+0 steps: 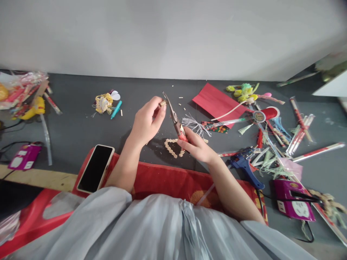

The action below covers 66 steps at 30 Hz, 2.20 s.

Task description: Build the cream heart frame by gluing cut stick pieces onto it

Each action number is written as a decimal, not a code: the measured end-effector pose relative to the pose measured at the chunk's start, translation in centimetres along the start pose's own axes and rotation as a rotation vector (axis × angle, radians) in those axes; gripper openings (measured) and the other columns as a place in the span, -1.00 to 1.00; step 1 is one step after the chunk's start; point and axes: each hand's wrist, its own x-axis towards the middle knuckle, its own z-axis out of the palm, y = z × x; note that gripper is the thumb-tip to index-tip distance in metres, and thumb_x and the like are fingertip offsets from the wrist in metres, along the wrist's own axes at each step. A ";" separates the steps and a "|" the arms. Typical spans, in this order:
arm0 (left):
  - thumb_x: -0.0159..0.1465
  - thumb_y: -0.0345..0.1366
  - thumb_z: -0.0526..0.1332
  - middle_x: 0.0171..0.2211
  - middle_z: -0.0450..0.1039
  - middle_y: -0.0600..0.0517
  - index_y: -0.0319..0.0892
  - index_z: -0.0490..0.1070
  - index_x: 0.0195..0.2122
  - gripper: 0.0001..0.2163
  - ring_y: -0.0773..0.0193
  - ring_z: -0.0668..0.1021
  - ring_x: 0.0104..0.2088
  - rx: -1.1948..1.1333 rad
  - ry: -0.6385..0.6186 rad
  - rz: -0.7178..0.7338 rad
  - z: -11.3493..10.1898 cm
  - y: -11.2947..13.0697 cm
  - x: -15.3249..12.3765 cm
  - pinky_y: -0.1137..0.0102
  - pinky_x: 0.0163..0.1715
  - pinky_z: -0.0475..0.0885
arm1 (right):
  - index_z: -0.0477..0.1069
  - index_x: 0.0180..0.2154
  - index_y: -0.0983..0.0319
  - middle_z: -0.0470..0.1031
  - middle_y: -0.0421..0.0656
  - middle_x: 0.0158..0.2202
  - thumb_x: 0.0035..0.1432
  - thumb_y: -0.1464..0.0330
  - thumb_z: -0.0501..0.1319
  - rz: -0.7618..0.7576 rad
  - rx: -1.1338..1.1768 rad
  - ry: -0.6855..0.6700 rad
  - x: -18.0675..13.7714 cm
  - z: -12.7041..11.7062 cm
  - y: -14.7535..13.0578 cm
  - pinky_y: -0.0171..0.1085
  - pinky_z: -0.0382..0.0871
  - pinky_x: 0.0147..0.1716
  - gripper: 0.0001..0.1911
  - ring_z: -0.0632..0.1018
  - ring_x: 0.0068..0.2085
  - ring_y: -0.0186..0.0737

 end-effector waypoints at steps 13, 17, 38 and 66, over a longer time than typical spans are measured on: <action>0.41 0.08 0.11 -0.44 0.36 0.15 -0.11 0.33 -0.17 -0.67 0.43 0.49 -0.50 -0.418 -0.089 -0.170 -0.3 0.1 0.3 0.45 -0.41 0.48 | 0.15 -0.32 0.11 0.27 -0.30 -0.46 0.25 -0.09 0.15 0.046 0.011 0.150 -0.1 -1.2 0.5 -0.23 0.19 -0.41 -0.57 0.31 -0.43 -0.29; 0.41 0.07 0.11 -0.42 0.39 0.13 -0.11 0.35 -0.18 -0.67 0.44 0.48 -0.50 -0.318 -0.067 -0.169 -0.8 0.2 0.3 0.46 -0.40 0.47 | 0.11 -0.34 0.10 0.28 -0.28 -0.46 0.24 -0.03 0.14 0.123 -0.255 0.271 -0.5 -3.1 0.1 -0.23 0.20 -0.39 -0.61 0.33 -0.40 -0.25; 0.38 -0.15 0.15 -0.53 0.42 0.11 -0.11 0.39 -0.28 -0.83 0.34 0.50 -0.53 -0.064 -0.177 -0.238 -4.3 -0.7 0.3 0.42 -0.45 0.39 | 0.31 0.10 0.48 0.44 0.27 0.09 0.37 0.19 0.02 0.240 -1.288 -0.057 5.8 -1.9 1.2 -0.04 0.34 0.04 -0.50 0.48 0.09 0.19; 0.41 -0.01 0.13 -0.45 0.41 0.09 -0.09 0.45 -0.17 -0.73 0.36 0.50 -0.47 -0.258 -0.422 -0.069 -2.5 3.6 -0.5 0.45 -0.45 0.44 | 0.46 -0.29 0.14 0.48 -0.20 -0.38 0.32 0.27 0.13 -0.456 -0.502 0.633 -0.3 0.4 -6.5 -0.18 0.49 -0.29 -0.83 0.47 -0.37 -0.30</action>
